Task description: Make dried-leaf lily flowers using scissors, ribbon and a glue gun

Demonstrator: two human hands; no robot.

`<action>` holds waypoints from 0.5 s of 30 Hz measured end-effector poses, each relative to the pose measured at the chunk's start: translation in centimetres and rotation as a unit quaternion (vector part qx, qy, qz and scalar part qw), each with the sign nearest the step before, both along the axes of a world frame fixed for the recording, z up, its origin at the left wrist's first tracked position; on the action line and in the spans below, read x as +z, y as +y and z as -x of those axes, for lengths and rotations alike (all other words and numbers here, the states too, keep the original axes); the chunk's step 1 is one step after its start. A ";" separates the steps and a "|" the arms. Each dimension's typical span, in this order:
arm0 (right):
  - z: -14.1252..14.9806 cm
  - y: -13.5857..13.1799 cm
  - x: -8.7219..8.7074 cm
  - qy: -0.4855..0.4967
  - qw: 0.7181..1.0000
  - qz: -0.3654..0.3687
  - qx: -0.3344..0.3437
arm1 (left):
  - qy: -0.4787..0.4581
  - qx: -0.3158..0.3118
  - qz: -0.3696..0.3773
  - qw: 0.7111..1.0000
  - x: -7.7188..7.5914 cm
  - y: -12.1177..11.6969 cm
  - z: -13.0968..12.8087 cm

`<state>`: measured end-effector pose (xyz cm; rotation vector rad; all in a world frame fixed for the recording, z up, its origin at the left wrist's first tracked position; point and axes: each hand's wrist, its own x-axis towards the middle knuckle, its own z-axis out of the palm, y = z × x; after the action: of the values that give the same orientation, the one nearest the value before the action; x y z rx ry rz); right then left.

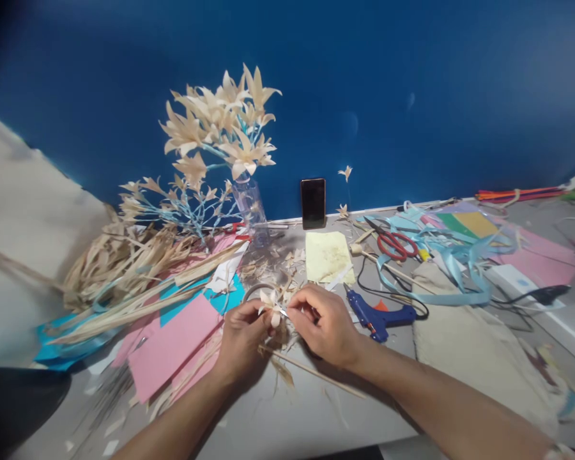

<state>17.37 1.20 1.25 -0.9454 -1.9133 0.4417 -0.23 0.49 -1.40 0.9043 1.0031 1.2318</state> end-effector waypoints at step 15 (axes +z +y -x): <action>0.2 -0.3 -0.6 -0.065 0.987 -0.149 0.012 | -0.028 -0.007 0.037 0.999 0.2 0.3 -0.6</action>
<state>17.15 0.87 0.69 -0.7707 -2.0402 0.1023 0.34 0.78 -1.20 0.8128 0.9895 1.1937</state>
